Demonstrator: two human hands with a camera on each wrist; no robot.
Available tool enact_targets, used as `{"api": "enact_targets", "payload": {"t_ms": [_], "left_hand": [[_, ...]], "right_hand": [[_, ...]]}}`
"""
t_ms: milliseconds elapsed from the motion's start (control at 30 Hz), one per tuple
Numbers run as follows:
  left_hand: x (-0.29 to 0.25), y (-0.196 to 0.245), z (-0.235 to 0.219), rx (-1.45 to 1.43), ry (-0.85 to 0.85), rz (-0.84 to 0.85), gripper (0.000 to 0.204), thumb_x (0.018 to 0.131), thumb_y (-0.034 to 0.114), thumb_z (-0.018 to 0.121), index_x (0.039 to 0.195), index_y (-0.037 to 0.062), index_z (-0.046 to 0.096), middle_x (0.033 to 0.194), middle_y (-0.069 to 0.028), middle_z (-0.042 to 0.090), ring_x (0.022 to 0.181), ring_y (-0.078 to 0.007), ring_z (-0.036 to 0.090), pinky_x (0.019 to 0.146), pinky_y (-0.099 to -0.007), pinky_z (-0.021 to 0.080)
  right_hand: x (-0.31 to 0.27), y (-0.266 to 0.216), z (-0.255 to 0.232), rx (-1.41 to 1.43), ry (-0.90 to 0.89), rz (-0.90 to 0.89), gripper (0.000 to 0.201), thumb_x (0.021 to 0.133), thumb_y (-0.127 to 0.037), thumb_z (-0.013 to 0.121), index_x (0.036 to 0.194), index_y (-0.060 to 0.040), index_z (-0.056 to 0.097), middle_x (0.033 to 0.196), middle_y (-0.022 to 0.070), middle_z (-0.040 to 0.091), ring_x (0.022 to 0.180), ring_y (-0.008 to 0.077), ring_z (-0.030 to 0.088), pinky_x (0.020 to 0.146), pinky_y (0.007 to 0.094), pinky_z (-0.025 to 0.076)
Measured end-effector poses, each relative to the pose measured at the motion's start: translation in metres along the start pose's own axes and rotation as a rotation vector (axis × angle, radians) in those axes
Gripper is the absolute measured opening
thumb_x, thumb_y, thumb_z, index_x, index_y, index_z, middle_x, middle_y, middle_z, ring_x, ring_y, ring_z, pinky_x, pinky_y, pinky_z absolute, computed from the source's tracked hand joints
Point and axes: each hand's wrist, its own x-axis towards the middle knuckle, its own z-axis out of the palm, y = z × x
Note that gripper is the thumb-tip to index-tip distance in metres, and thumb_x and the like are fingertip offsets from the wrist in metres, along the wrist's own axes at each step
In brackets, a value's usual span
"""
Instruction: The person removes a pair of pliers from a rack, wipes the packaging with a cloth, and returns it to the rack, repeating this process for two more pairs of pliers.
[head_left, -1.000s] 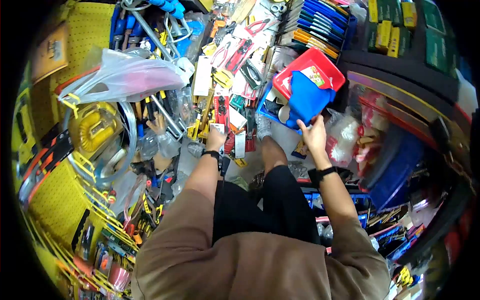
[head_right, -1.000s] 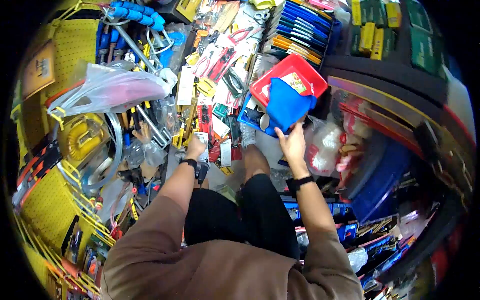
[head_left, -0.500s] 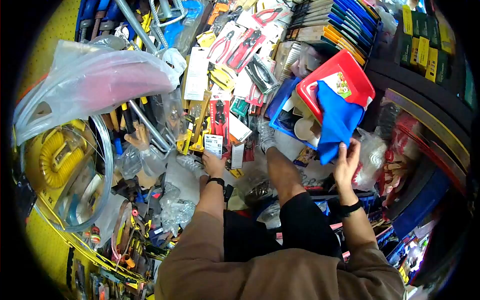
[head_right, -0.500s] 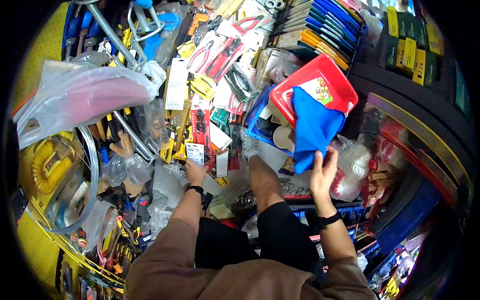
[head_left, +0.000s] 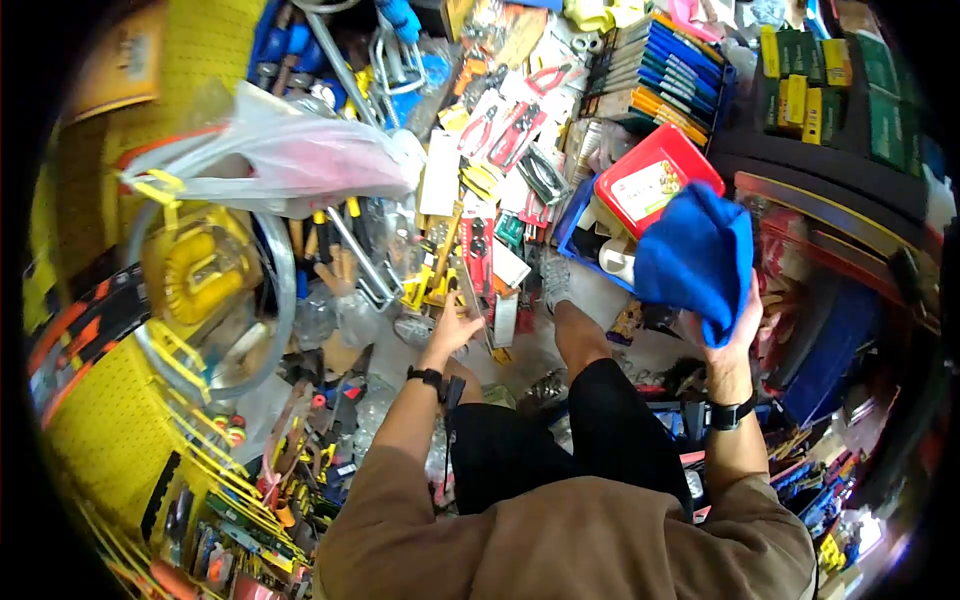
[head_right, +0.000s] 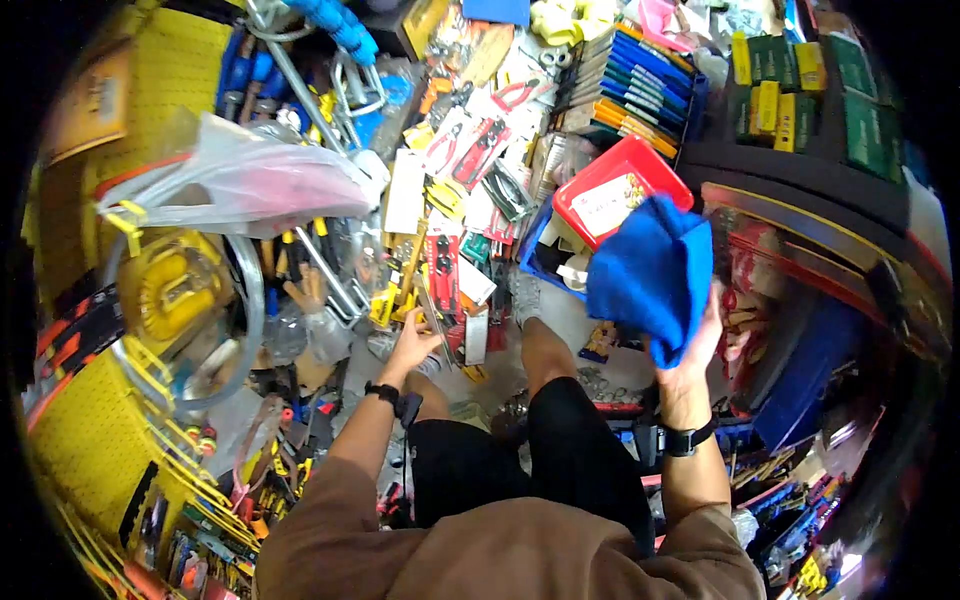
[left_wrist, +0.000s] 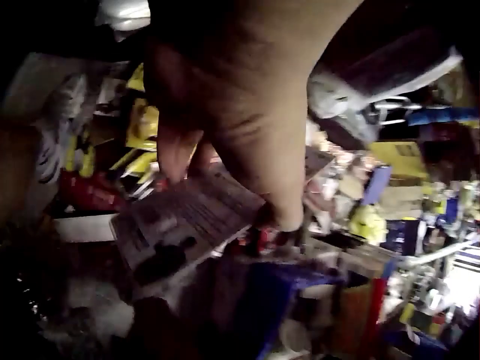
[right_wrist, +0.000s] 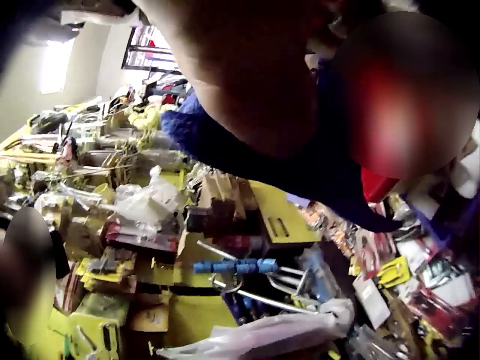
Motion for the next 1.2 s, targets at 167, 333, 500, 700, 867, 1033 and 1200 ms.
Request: {"api": "enact_targets", "payload": {"t_ms": [167,333,500,700,867,1033,1200], "left_hand": [[-0.158,0.178,-0.053,-0.375,-0.332,0.44,0.091,0.08,0.031,0.079,0.15,0.0039,0.027,0.129,-0.0152,0.057,0.112,-0.0241,0.062,0.095,-0.0385,0.051],[-0.31,0.244,-0.074,-0.64,-0.265,0.589,0.107,0.069,0.056,0.075,0.149,0.0003,0.032,0.134,-0.0131,0.055,0.115,-0.023,0.06,0.095,-0.036,0.051],[-0.44,0.244,-0.07,-0.539,-0.127,0.392,0.109,0.068,0.065,0.079,0.147,0.0026,0.037,0.133,-0.0124,0.056,0.117,-0.0253,0.059,0.098,-0.0363,0.05],[-0.531,0.246,-0.086,-0.615,-0.356,0.604,0.105,0.064,0.06,0.086,0.138,-0.002,0.043,0.126,-0.0159,0.059,0.106,-0.0267,0.064,0.087,-0.0369,0.056],[-0.633,0.265,-0.084,-0.577,-0.475,0.706,0.104,0.062,0.055,0.088,0.133,-0.0078,0.044,0.12,-0.0197,0.061,0.098,-0.027,0.068,0.078,-0.0386,0.059],[-0.645,0.262,-0.079,-0.727,-0.661,0.733,0.1,0.067,0.057,0.077,0.136,-0.0056,0.042,0.119,-0.0274,0.055,0.09,-0.0329,0.064,0.073,-0.0405,0.06],[-0.658,0.286,-0.078,-0.936,-0.739,0.877,0.102,0.067,0.059,0.073,0.136,-0.0094,0.041,0.115,-0.0281,0.057,0.09,-0.0365,0.066,0.074,-0.0427,0.06]], "right_hand": [[-0.099,0.015,0.068,-0.434,-0.434,-0.026,0.048,0.094,-0.037,0.054,0.125,-0.0016,0.059,0.122,0.014,0.065,0.108,0.0278,0.063,0.096,0.0418,0.049],[-0.202,0.051,0.167,-1.165,-1.535,-0.721,0.017,0.078,-0.015,0.074,0.093,-0.008,0.069,0.091,0.0168,0.06,0.087,0.0328,0.061,0.071,0.0395,0.05],[-0.331,0.086,0.229,-1.235,-1.312,-1.124,0.063,0.073,-0.032,0.077,0.123,-0.0012,0.056,0.127,0.026,0.046,0.115,0.0465,0.048,0.099,0.0568,0.04],[-0.432,0.073,0.294,-1.065,-1.12,-1.21,0.082,0.074,-0.034,0.072,0.136,0.0079,0.037,0.139,0.039,0.029,0.132,0.0584,0.03,0.11,0.0567,0.033],[-0.439,0.055,0.328,-0.794,-1.557,-1.04,0.042,0.083,-0.025,0.07,0.116,-0.0013,0.064,0.101,0.0144,0.071,0.087,0.0269,0.07,0.079,0.0367,0.055],[-0.465,0.035,0.343,-0.734,-1.515,-0.595,0.023,0.099,-0.018,0.054,0.1,-0.0021,0.07,0.083,0.0009,0.071,0.075,0.0066,0.063,0.068,0.0262,0.054],[-0.477,0.02,0.356,-0.473,-1.722,-0.567,0.047,0.089,-0.026,0.067,0.129,-0.0036,0.056,0.129,0.0142,0.061,0.117,0.0276,0.059,0.108,0.0439,0.04]]}}
